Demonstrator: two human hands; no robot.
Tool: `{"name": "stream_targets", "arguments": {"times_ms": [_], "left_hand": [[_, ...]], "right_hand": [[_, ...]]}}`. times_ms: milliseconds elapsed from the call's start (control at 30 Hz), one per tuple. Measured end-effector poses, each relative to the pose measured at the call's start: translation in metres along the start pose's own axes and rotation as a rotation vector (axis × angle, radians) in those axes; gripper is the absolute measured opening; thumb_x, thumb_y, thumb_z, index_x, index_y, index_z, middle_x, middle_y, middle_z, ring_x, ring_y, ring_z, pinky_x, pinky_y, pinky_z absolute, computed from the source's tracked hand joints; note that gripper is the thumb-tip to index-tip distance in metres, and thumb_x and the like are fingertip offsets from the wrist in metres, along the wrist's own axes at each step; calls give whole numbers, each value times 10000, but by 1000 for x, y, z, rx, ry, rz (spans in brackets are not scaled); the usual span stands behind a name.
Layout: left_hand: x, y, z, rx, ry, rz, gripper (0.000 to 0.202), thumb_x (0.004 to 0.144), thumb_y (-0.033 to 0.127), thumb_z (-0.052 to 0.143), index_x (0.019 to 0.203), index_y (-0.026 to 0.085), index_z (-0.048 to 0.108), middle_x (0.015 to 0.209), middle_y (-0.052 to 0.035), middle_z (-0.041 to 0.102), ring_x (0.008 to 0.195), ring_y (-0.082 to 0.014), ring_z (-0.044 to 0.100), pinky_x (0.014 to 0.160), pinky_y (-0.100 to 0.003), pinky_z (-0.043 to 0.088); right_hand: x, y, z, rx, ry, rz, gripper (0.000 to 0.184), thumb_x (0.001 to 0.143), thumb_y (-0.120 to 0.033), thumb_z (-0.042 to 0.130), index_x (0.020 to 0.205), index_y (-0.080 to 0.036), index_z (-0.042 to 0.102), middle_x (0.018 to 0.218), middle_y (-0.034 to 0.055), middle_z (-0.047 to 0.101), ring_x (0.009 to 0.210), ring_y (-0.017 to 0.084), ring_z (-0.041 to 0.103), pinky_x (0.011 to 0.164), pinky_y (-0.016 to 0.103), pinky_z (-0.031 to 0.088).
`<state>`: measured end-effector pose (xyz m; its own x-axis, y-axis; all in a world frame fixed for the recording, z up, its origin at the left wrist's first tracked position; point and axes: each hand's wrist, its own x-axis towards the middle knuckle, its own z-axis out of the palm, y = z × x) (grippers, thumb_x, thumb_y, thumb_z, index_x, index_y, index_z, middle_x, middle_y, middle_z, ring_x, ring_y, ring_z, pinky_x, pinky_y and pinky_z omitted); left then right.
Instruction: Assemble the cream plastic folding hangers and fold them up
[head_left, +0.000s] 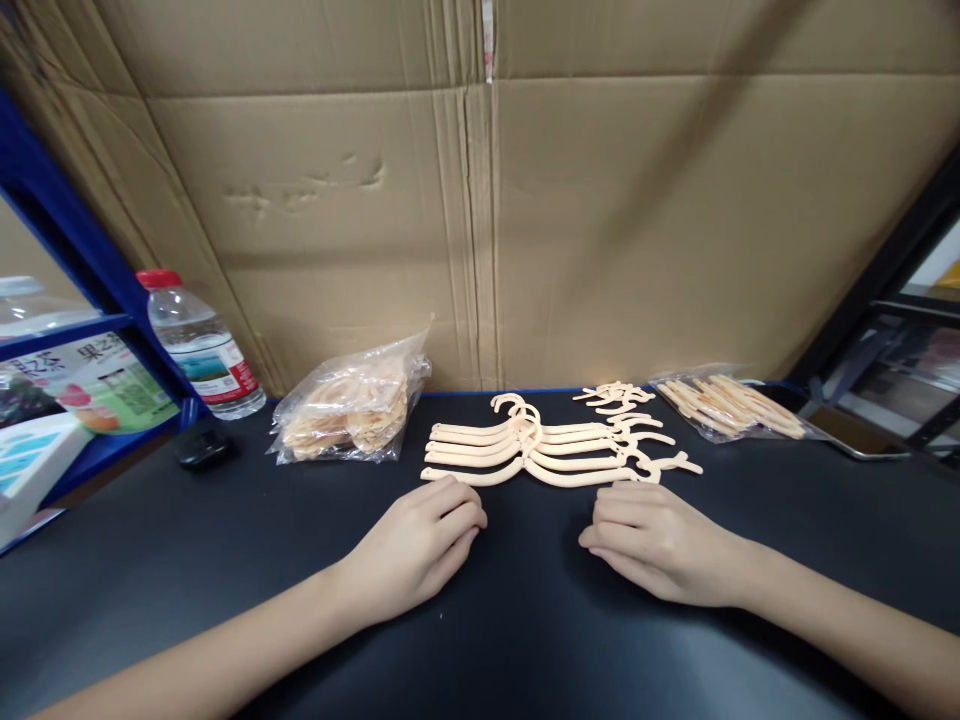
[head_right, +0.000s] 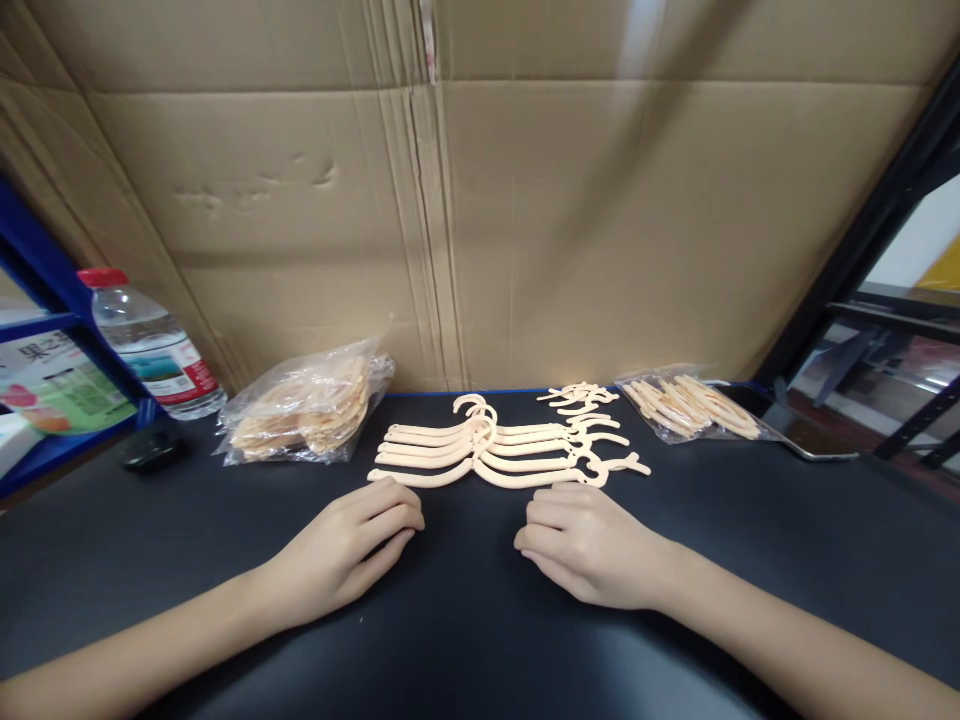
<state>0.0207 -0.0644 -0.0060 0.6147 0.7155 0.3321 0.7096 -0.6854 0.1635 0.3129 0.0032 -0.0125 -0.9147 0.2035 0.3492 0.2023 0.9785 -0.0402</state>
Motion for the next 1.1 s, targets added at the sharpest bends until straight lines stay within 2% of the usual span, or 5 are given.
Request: {"name": "stream_targets", "arguments": {"times_ms": [767,900,1000,1100], "left_hand": [[1,1,-1,26,18,1,209,922,111,371,943,180,568,913,-62,603,838,-183,553,753,-300,467],[0,1,-2,45,73,-30,186,909,115,397,945,182,567,932,-68,597,845,-192,544,765,-319,465],[2,1,-3,102,115,-103,162,899,145,426,970,182,568,999,-82,594,929,-221,534,828,-367,460],[8,-4,-1,169,89,-204,251,895,246,470,1122,163,539,1216,-128,549,1135,-276,484,945,-440,424]], "right_hand": [[1,3,0,-46,28,24,264,950,-160,375,910,-159,636,717,43,550,659,158,471,618,290,356],[1,8,2,-76,154,99,235,932,-158,404,898,-160,636,739,53,587,691,171,504,638,300,388],[5,12,1,-58,246,203,217,923,-161,410,912,-159,627,793,73,614,758,191,542,690,322,438],[10,17,2,-50,218,312,241,930,-242,431,1075,-147,600,1035,127,632,984,234,566,849,385,466]]}}
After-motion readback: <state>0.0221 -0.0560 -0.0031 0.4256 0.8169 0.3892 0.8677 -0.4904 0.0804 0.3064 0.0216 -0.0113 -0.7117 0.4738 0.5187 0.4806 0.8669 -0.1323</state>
